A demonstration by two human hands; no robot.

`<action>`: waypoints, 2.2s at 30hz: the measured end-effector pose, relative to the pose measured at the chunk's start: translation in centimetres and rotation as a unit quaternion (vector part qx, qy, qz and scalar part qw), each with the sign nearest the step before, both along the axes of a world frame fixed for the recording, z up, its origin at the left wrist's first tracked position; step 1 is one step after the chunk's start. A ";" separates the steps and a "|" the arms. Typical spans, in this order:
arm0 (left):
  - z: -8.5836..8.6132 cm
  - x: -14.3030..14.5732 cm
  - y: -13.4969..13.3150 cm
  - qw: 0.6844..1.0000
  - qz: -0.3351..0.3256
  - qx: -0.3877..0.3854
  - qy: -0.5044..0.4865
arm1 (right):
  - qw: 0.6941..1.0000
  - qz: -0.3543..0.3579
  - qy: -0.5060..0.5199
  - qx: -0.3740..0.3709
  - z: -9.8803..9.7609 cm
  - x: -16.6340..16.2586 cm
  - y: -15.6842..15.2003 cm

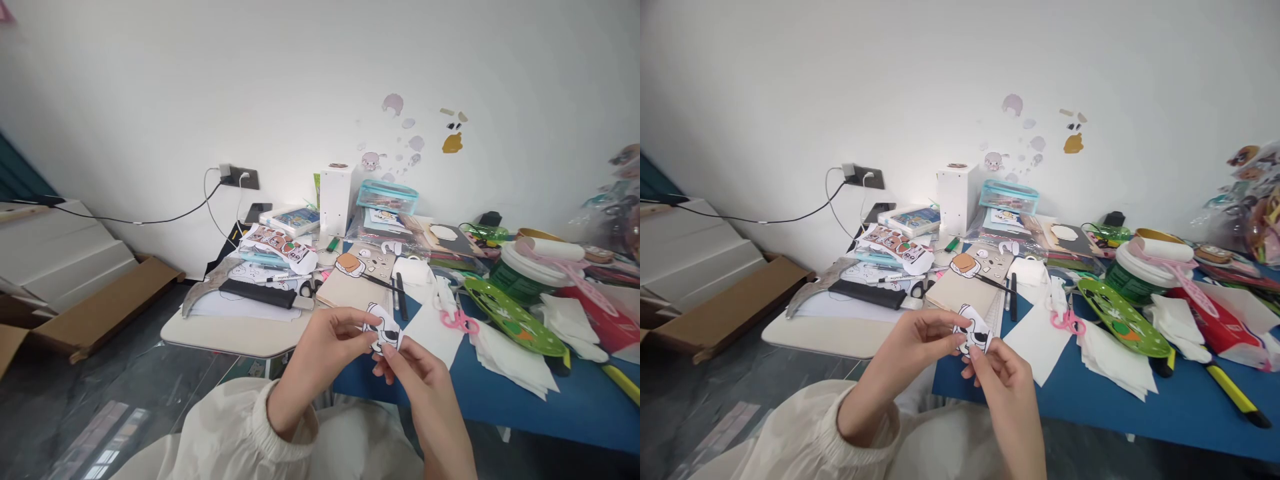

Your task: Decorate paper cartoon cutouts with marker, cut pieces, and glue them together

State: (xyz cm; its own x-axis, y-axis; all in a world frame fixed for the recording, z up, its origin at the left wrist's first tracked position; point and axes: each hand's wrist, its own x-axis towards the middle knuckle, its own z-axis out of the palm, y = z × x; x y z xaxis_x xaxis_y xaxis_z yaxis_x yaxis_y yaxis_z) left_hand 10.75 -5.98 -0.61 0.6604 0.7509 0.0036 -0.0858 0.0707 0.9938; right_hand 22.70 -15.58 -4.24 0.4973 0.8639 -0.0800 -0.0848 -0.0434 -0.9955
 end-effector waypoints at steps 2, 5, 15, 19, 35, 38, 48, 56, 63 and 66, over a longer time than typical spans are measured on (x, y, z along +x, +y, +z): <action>0.1 0.0 0.0 1.000 0.002 -0.003 -0.002 | 1.000 -0.002 0.000 0.001 -0.1 -0.1 -0.1; 0.1 -0.1 0.0 1.000 0.011 0.008 0.005 | 1.000 0.001 0.002 -0.001 -0.2 -0.1 -0.2; -0.1 -0.4 -0.4 0.999 0.020 0.038 0.022 | 1.000 0.004 0.012 0.004 0.2 -0.4 -0.2; -0.1 -0.4 -0.5 0.999 0.020 0.038 0.021 | 1.000 0.003 0.017 0.005 0.1 -0.5 -0.3; -0.1 -0.3 -0.5 0.999 0.013 0.033 0.013 | 0.999 0.007 0.048 0.008 -0.3 -0.4 0.0; 0.0 -0.4 -0.4 1.000 0.005 0.021 0.005 | 0.998 0.008 0.060 0.010 -0.4 -0.3 0.0; -0.4 -0.7 -0.1 0.999 -0.018 0.033 -0.001 | 0.996 0.007 0.091 0.012 -0.1 -0.4 0.1; -0.4 -0.4 -0.1 1.000 -0.006 0.027 0.008 | 0.996 0.009 0.091 0.014 -0.5 -0.2 0.2; -0.4 -0.6 0.0 1.000 -0.013 0.019 0.000 | 0.996 0.018 0.083 0.010 -0.6 -0.1 0.1; -0.6 -0.6 0.1 1.000 -0.020 0.004 -0.009 | 0.997 0.016 0.069 0.008 -0.5 -0.1 0.1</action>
